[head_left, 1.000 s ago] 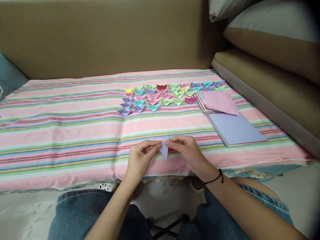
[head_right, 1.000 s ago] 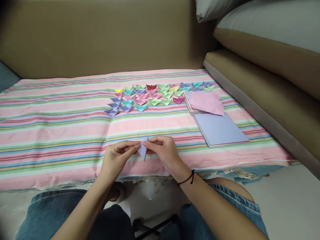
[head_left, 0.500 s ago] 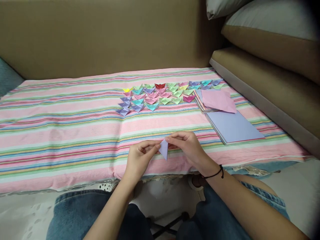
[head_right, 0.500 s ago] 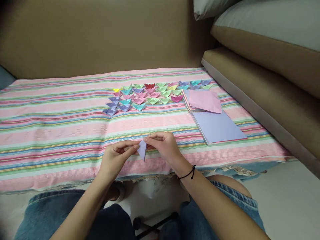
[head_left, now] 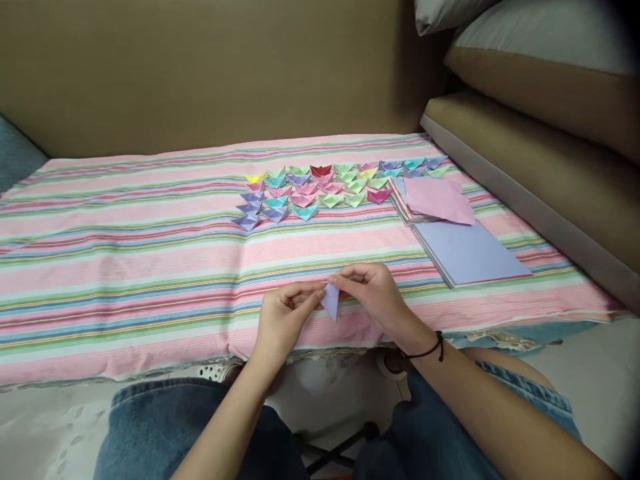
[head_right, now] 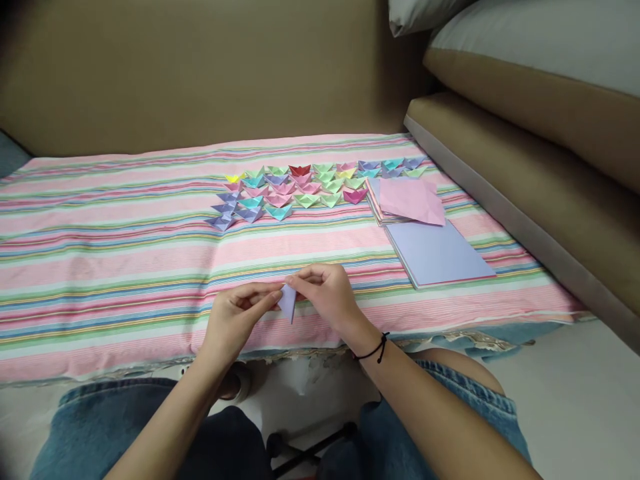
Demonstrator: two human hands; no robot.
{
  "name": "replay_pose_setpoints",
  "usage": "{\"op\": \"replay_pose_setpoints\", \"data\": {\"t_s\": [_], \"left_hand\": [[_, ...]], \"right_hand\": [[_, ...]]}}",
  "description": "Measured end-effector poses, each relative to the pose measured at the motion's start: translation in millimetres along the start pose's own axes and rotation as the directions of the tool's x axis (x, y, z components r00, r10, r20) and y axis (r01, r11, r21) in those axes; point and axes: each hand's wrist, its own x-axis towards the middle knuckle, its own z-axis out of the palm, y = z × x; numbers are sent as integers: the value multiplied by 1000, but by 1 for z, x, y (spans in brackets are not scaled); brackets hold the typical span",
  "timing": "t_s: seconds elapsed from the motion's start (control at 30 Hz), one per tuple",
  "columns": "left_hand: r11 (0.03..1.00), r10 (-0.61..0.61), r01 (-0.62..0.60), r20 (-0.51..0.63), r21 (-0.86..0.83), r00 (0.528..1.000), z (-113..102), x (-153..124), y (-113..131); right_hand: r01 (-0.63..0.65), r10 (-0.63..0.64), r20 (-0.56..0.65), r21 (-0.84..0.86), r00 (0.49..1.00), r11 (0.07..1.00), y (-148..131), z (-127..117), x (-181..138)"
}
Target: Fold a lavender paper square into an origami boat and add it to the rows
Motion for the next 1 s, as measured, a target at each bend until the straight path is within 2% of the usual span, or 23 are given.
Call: {"op": "replay_pose_setpoints", "data": {"t_s": [0.13, 0.27, 0.37, 0.53, 0.67, 0.77, 0.87, 1.0], "left_hand": [[999, -11, 12, 23, -39, 1000, 1, 0, 0], [987, -12, 4, -50, -158, 999, 0, 0, 0], [975, -36, 16, -90, -221, 995, -1, -1, -1], [974, -39, 29, -42, -223, 998, -1, -1, -2], [984, -45, 54, 55, -167, 997, -2, 1, -3], [988, -36, 50, 93, -148, 995, -3, 2, -2], [986, 21, -17, 21, -165, 1000, -4, 3, -2], [976, 45, -58, -67, -211, 997, -3, 3, -3]], "right_hand": [[-2, 2, -22, 17, 1000, 1000, 1, 1, 0], [-55, 55, 1, 105, 998, 993, 2, 5, -1], [-104, 99, 53, 89, 994, 991, 3, 9, -3], [17, -14, 32, -78, 999, 997, 5, 8, -4], [103, -89, 72, -222, 993, 970, 4, 2, -2], [149, -128, 93, -266, 987, 952, 4, 1, -2], [120, -101, 101, -199, 990, 973, 4, 3, -2], [-3, 11, 127, -59, 992, 998, 5, 6, -3]]}}
